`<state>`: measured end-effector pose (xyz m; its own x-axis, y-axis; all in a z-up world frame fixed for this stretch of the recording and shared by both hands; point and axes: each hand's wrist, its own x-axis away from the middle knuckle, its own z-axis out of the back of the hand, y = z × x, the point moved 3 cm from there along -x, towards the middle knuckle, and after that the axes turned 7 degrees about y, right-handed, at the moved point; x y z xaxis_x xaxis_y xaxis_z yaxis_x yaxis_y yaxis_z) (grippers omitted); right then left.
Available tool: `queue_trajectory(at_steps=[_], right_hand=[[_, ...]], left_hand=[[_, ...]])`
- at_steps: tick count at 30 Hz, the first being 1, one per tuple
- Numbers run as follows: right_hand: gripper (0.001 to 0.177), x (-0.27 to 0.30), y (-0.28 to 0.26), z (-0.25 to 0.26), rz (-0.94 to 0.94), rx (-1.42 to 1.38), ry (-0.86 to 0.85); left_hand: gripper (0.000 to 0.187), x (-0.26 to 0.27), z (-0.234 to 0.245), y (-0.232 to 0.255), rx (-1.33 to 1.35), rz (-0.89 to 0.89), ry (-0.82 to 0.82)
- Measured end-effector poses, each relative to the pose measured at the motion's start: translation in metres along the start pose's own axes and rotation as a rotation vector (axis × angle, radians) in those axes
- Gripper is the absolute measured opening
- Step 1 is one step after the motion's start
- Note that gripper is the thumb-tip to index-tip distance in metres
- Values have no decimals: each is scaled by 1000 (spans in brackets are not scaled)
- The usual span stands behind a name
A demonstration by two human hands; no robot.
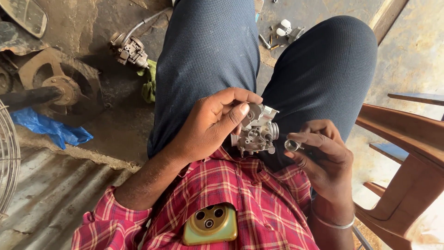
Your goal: The user is disassembling and repairing a motorcycle carburetor using hand tools while holding the component in their lap.
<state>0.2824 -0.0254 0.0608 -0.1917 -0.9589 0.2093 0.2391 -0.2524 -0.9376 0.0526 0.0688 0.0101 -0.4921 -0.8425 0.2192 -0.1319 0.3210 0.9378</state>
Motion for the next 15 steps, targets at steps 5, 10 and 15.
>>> queue_trajectory(at_steps=[5, 10, 15], right_hand=[[30, -1, 3, -1, 22, -63, -15], [29, -4, -9, -8, 40, -58, -45], [30, -4, -9, -9, 71, -55, -41]], left_hand=[[30, 1, 0, 1, 117, 60, 32], [39, 1, 0, 10, 139, 69, 2], [30, 6, 2, 8, -27, -19, -40]])
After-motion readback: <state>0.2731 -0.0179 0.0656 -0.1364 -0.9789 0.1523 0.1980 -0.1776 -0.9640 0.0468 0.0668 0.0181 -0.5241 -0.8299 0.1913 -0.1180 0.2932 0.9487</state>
